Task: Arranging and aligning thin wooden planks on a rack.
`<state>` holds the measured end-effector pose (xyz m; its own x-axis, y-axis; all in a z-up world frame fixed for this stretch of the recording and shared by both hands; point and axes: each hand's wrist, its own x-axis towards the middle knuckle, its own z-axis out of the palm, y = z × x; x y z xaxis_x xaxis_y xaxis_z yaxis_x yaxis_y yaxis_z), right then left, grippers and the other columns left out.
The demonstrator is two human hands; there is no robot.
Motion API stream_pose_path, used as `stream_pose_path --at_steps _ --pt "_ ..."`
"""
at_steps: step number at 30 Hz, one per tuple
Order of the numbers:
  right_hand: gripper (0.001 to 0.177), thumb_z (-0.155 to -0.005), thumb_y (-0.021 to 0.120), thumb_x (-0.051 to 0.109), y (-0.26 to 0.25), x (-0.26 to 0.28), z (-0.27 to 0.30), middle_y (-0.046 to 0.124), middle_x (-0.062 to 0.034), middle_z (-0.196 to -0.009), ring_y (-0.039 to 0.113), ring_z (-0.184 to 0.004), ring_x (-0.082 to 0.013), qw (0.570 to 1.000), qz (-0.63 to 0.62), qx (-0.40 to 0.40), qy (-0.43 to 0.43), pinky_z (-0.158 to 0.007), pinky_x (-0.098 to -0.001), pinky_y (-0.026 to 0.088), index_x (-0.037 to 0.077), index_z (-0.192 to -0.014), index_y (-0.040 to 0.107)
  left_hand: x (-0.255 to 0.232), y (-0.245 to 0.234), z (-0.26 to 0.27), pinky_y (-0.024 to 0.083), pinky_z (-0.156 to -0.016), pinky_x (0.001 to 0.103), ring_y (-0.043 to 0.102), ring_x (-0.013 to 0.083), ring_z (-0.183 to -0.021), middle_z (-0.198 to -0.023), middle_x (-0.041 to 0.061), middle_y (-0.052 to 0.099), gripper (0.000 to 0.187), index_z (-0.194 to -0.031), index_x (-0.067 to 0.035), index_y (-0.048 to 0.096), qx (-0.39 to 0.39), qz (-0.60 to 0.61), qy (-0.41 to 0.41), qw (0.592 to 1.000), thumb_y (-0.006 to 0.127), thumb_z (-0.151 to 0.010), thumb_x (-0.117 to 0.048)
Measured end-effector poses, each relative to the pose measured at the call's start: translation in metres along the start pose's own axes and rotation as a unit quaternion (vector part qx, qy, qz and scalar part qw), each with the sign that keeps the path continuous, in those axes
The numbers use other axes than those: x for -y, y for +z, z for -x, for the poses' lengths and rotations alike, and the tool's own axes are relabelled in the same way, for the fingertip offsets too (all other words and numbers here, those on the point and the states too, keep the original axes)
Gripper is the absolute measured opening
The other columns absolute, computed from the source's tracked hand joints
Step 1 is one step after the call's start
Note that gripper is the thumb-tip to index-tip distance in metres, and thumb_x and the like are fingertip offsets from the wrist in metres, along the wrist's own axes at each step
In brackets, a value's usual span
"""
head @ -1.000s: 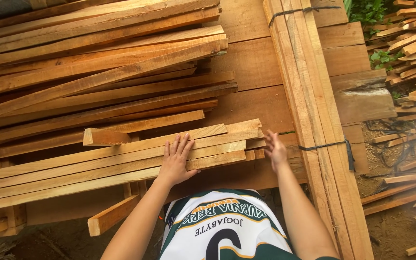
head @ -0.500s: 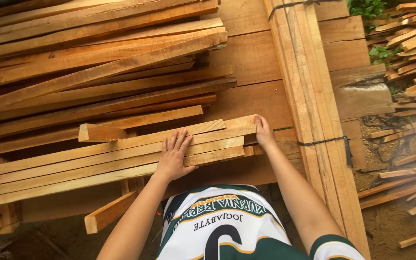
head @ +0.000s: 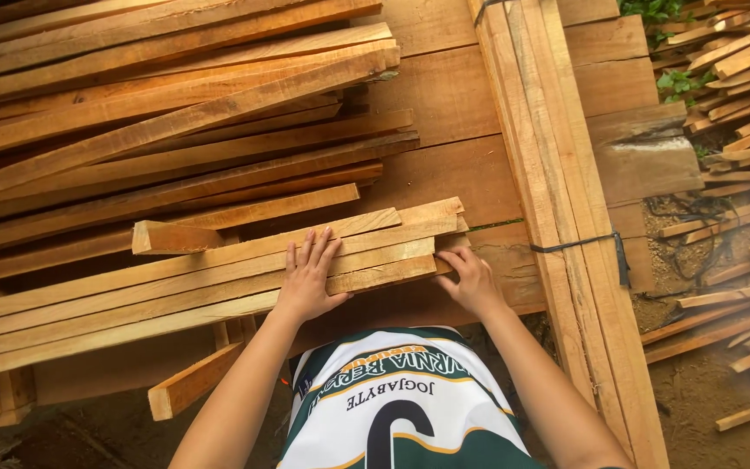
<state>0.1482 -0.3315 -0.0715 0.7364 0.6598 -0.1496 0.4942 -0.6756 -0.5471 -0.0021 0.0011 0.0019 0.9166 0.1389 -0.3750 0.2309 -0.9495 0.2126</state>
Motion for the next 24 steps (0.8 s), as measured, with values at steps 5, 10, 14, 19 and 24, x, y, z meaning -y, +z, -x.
stream_pose_path --at_steps 5,10,14,19,24 --pt "0.04 -0.083 0.072 0.049 -0.008 -0.024 -0.02 0.062 0.0037 -0.114 0.065 -0.101 -0.0217 0.99 0.093 -0.008 -0.108 -0.081 -0.037 0.053 0.027 -0.117 0.068 -0.001 0.001 0.0 0.001 -0.124 0.056 0.006 0.0287 -0.157 -0.171 0.001 0.013 0.114 -0.159 -0.027 0.025 0.006 0.003 0.0 1.0 0.083 -0.066 -0.058" --pt "0.04 -0.081 0.077 0.042 -0.011 -0.055 -0.015 0.063 0.0052 -0.119 0.064 -0.108 -0.02 0.987 0.112 -0.017 -0.117 -0.082 -0.0361 0.055 0.027 -0.117 0.069 -0.002 0.001 0.001 0.001 -0.124 0.057 0.007 0.0298 -0.157 -0.17 0.002 0.013 0.114 -0.159 -0.026 0.026 0.0 0.005 -0.006 1.0 0.082 -0.067 -0.061" --pt "0.042 -0.083 0.077 0.042 -0.032 -0.069 -0.001 0.063 0.008 -0.125 0.065 -0.114 -0.0204 0.996 0.063 0.004 -0.054 -0.087 -0.0388 0.057 0.029 -0.122 0.068 -0.002 0.007 0.002 0.002 -0.124 0.058 0.006 0.0309 -0.157 -0.171 0.002 0.012 0.116 -0.159 -0.025 0.024 -0.01 -0.001 0.001 1.0 0.083 -0.065 -0.059" --pt "0.029 -0.102 0.063 0.027 -0.024 -0.074 -0.018 0.07 -0.0047 -0.126 0.068 -0.116 -0.0255 0.942 -0.309 -0.012 0.127 -0.094 -0.0406 0.055 0.02 -0.13 0.068 -0.006 0.0 0.001 0.0 -0.123 0.057 0.005 0.0303 -0.157 -0.17 0.002 0.012 0.115 -0.159 -0.026 0.024 -0.009 0.004 -0.001 1.0 0.083 -0.066 -0.058" --pt "0.118 -0.09 0.025 0.092 -0.062 0.017 -0.046 0.014 -0.0263 -0.167 0.009 -0.155 -0.0407 0.792 -0.509 0.068 0.33 -0.127 -0.0537 0.006 -0.003 -0.16 0.023 -0.005 -0.001 0.0 0.0 -0.125 0.056 0.006 0.0275 -0.157 -0.17 -0.001 0.012 0.112 -0.159 -0.028 0.025 -0.003 0.005 -0.008 1.0 0.082 -0.066 -0.057"
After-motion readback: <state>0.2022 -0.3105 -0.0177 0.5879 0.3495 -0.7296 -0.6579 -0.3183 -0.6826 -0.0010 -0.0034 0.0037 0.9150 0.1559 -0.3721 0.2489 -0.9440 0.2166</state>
